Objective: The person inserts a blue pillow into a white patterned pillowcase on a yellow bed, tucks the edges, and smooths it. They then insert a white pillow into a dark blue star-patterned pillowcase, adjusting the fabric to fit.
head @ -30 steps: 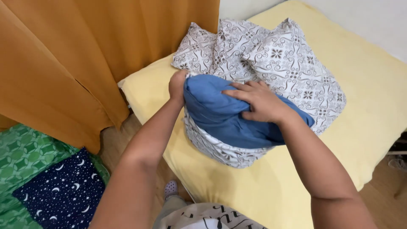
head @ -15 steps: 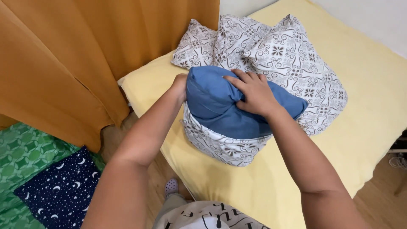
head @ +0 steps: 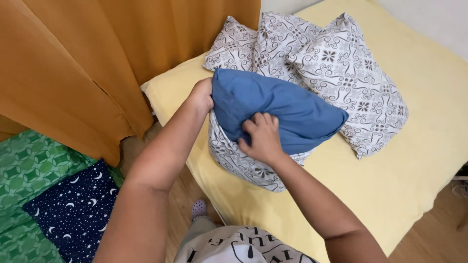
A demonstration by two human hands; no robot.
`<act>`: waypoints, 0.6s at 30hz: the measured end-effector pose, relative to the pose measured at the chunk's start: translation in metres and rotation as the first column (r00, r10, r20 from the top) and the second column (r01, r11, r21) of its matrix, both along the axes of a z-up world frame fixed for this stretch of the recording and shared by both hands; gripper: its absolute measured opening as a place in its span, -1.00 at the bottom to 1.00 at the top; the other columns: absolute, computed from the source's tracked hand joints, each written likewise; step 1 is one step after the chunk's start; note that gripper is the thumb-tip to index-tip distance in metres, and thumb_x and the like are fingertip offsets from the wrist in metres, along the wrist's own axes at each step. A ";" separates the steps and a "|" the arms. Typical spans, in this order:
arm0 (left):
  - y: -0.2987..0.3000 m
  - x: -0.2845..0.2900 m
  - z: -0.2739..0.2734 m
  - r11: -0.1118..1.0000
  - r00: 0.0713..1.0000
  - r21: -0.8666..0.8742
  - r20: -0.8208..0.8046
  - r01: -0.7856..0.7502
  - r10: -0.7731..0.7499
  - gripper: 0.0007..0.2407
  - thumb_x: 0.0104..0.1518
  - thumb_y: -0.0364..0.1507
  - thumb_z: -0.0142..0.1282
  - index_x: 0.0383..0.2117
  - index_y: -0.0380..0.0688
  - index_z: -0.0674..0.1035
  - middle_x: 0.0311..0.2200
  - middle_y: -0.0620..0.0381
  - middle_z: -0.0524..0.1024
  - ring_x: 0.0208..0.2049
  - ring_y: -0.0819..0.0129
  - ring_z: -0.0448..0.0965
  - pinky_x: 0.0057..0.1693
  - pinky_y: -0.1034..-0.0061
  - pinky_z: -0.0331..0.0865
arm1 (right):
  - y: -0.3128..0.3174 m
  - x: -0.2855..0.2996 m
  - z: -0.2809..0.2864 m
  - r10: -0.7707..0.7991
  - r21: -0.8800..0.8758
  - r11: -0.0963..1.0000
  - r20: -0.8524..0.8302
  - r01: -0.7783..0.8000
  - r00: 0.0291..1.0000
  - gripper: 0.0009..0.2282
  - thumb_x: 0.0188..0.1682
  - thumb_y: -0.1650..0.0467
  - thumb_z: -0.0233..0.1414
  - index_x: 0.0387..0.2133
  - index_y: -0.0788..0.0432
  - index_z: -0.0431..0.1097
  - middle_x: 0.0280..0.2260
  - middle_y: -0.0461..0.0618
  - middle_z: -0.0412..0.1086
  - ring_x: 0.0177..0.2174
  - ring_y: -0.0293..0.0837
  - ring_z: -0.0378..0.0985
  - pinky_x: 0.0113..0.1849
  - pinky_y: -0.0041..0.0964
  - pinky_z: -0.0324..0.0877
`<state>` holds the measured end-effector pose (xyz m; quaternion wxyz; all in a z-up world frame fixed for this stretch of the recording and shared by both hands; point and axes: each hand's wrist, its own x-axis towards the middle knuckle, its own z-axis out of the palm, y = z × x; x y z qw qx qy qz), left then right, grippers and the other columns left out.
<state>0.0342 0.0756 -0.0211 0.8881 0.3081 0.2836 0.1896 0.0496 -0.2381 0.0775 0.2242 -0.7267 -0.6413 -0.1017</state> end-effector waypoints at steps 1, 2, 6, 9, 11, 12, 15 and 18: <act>-0.010 -0.007 0.020 1.000 1.000 0.001 0.003 -0.003 0.003 -0.76 0.23 -0.43 0.05 -0.16 -0.42 0.63 -0.20 -0.19 0.68 -0.21 0.08 0.72 0.00 0.14 0.62 | 0.002 -0.003 0.002 0.003 0.001 1.000 0.003 -0.003 1.000 -0.73 -0.27 0.34 0.21 -0.28 0.10 0.47 -0.23 0.14 0.30 -0.13 0.16 0.33 -0.03 0.09 0.17; -0.019 -0.015 0.040 1.000 0.999 0.017 -0.035 -0.011 0.012 -0.74 0.26 -0.38 0.03 -0.15 -0.39 0.63 -0.19 -0.17 0.67 -0.20 0.11 0.70 0.00 0.17 0.61 | 0.003 -0.008 0.002 0.008 -0.016 1.000 -0.010 -0.008 1.000 -0.66 -0.36 0.27 0.25 -0.30 0.11 0.50 -0.17 0.29 0.26 -0.07 0.28 0.26 0.01 0.23 0.09; -0.027 -0.027 0.054 0.996 0.993 -0.012 0.078 0.086 -0.085 -0.69 0.26 -0.31 -0.03 -0.11 -0.35 0.58 -0.18 -0.15 0.66 -0.20 0.09 0.70 -0.01 0.11 0.60 | 0.022 -0.002 -0.060 -0.067 -0.013 0.998 0.148 0.069 0.987 -0.71 -0.37 0.26 0.25 -0.34 0.03 0.57 0.09 0.58 0.13 0.15 0.52 0.05 0.15 0.55 -0.22; -0.027 -0.024 0.040 0.998 0.999 0.046 0.032 0.033 -0.034 -0.72 0.27 -0.37 0.04 -0.04 -0.37 0.55 -0.15 -0.16 0.64 -0.16 0.04 0.70 0.05 0.09 0.60 | 0.035 0.012 -0.082 -0.174 -0.092 0.976 0.233 0.199 0.957 -0.91 -0.15 0.36 0.18 -0.39 -0.03 0.60 0.18 0.51 0.09 0.23 0.45 0.01 0.21 0.50 -0.29; -0.016 -0.029 0.034 0.997 0.995 -0.002 0.065 0.071 -0.070 -0.70 0.25 -0.36 0.06 -0.04 -0.39 0.54 -0.16 -0.19 0.64 -0.17 0.04 0.70 0.04 0.10 0.60 | 0.034 0.032 -0.065 -0.103 -0.126 0.985 0.137 0.120 0.985 -0.91 -0.14 0.35 0.19 -0.40 0.03 0.60 0.14 0.45 0.14 0.18 0.40 0.07 0.19 0.41 -0.20; -0.010 -0.030 0.032 0.992 0.989 -0.049 0.098 0.115 -0.110 -0.69 0.24 -0.35 0.08 -0.05 -0.41 0.53 -0.17 -0.21 0.64 -0.17 0.03 0.71 0.02 0.11 0.61 | 0.033 0.042 -0.057 -0.037 -0.155 0.987 0.036 0.042 0.999 -0.89 -0.13 0.33 0.20 -0.41 0.08 0.60 0.10 0.40 0.20 0.13 0.34 0.14 0.17 0.32 -0.11; -0.063 -0.084 0.133 0.998 0.998 -0.027 -0.043 -0.048 0.046 -0.70 0.19 -0.31 0.13 -0.08 -0.29 0.53 -0.17 -0.11 0.63 -0.20 0.09 0.70 -0.05 0.11 0.58 | 0.018 0.066 -0.013 0.060 -0.194 0.968 -0.449 -0.163 0.892 -0.82 -0.05 0.29 0.16 -0.34 0.15 0.56 -0.20 0.16 0.42 -0.16 0.03 0.37 -0.04 -0.02 0.23; -0.047 -0.080 0.105 0.991 0.995 0.128 0.090 0.039 -0.051 -0.73 0.15 -0.45 0.22 -0.09 -0.39 0.55 -0.15 -0.14 0.63 -0.17 0.09 0.69 -0.02 0.11 0.62 | 0.013 0.081 0.000 0.035 -0.210 0.942 -0.713 -0.261 0.701 -0.80 0.07 0.28 0.08 -0.30 0.19 0.51 -0.46 -0.09 0.46 -0.40 -0.26 0.41 -0.28 -0.27 0.38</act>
